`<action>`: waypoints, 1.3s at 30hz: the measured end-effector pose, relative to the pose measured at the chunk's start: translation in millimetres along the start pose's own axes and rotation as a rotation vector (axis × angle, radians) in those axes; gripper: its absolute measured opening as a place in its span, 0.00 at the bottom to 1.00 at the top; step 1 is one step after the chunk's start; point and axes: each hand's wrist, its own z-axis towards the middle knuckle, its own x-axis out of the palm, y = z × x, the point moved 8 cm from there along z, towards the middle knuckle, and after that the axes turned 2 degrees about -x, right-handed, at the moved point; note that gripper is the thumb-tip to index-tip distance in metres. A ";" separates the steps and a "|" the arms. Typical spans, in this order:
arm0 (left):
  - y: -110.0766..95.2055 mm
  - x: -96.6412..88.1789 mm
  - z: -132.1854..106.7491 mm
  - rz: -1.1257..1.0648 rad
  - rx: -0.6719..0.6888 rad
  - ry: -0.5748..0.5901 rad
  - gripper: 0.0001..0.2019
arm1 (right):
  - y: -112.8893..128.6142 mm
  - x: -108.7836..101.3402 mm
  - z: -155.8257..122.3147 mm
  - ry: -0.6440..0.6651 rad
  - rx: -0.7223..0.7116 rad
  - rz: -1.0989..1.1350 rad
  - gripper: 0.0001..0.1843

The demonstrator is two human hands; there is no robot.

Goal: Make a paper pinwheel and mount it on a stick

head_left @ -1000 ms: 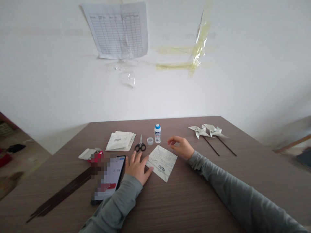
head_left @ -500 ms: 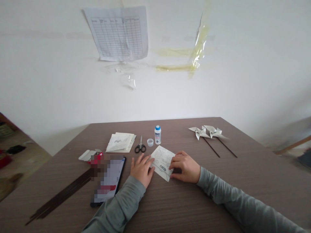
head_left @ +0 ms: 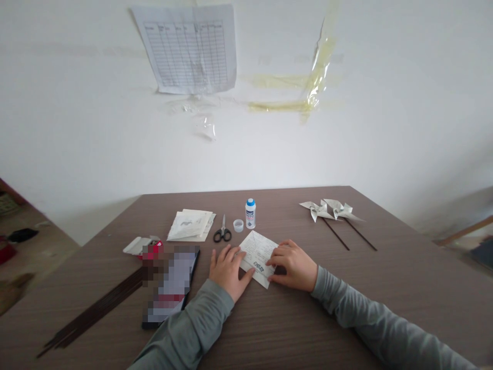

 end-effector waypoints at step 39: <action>-7.1 -6.2 -0.3 -0.032 0.010 0.019 0.28 | -7.1 -0.1 -1.3 -0.050 0.078 0.121 0.15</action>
